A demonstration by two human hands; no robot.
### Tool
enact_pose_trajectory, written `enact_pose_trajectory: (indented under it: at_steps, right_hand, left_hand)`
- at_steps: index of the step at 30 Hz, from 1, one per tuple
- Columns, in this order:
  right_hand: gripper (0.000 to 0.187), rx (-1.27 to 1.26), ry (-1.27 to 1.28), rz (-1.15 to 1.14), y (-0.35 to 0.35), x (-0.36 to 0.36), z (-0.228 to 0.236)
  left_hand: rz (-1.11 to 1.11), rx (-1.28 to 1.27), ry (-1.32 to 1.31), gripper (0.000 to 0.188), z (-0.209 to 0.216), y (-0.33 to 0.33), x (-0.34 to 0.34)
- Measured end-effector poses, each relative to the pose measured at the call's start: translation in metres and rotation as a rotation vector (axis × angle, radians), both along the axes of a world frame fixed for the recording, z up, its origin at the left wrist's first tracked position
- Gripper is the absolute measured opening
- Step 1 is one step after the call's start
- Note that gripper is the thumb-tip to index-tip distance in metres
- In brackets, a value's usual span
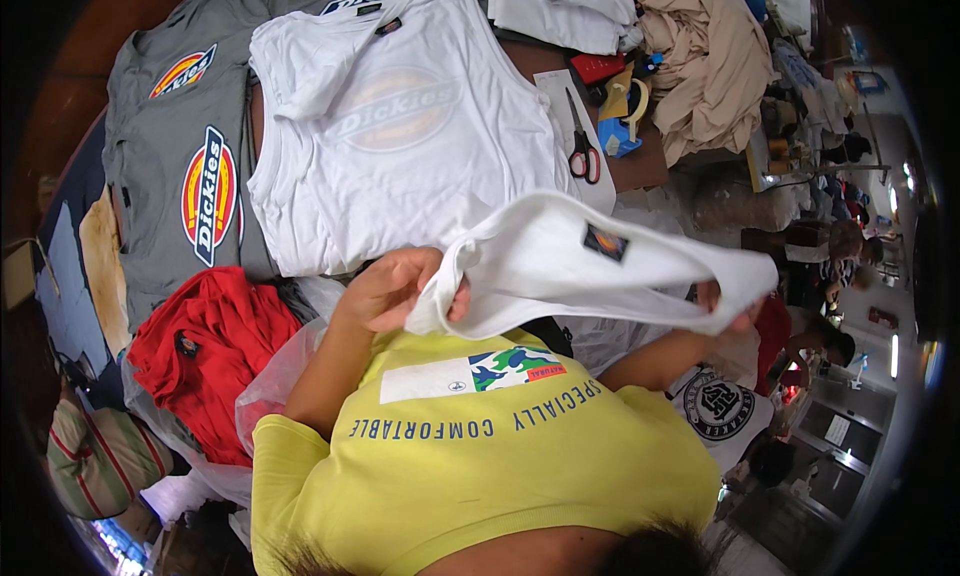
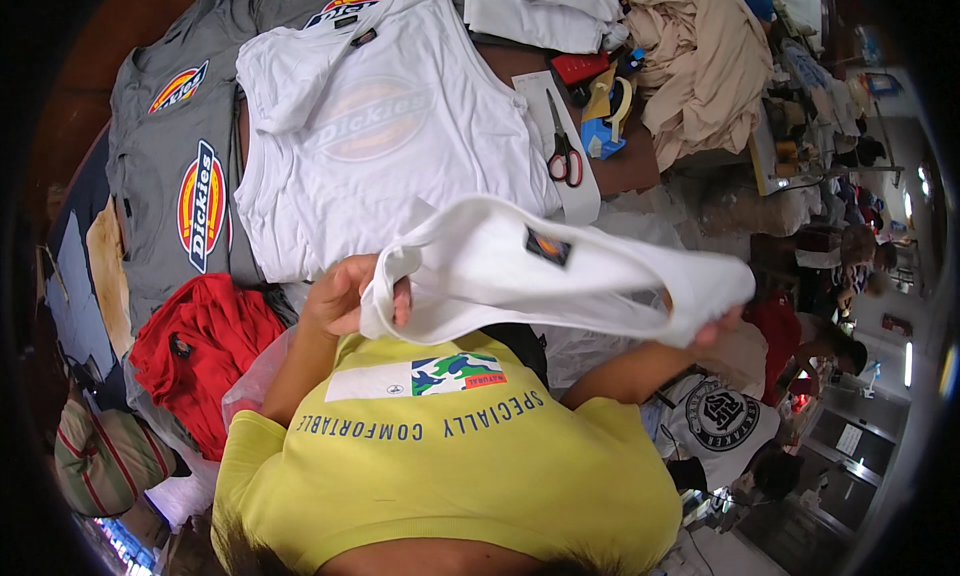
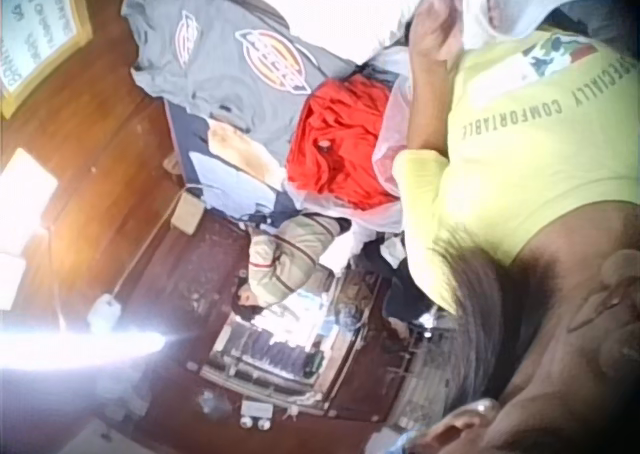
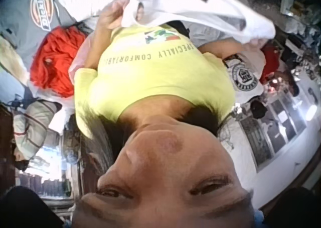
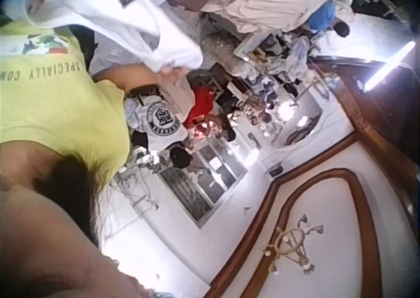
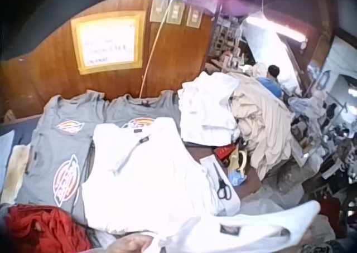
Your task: The person uses shears to cut loose threads from white shirts, unfolds and refolds several shirts to check them, and places a stack of red shirts into a large plastic bag.
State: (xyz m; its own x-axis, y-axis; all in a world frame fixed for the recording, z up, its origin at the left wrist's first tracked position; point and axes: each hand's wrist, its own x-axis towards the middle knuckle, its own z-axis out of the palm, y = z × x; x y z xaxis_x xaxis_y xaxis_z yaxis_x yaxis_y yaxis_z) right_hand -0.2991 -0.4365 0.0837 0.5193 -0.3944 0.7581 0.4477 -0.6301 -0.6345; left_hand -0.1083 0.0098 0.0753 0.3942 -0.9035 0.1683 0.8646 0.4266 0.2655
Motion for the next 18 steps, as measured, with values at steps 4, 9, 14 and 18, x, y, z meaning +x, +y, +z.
enact_pose_trajectory:
  at_steps: [4,9,14,18]
  right_hand:
    - [0.058,0.213,0.277,0.127,-0.043,-0.076,-0.039]
    - [0.037,0.79,0.942,-0.073,0.063,0.031,0.0]
    - [0.037,1.015,0.499,0.256,0.059,0.003,-0.004]
    - [0.042,1.082,0.596,0.356,0.075,0.053,0.006]
  left_hand:
    - [-0.074,0.04,0.506,0.028,-0.017,-0.019,0.012]
    - [0.171,0.856,0.061,0.008,-0.095,-0.012,0.015]
    - [0.668,0.529,0.033,0.016,-0.057,0.042,0.025]
    - [0.033,0.797,0.357,0.064,-0.067,0.054,-0.008]
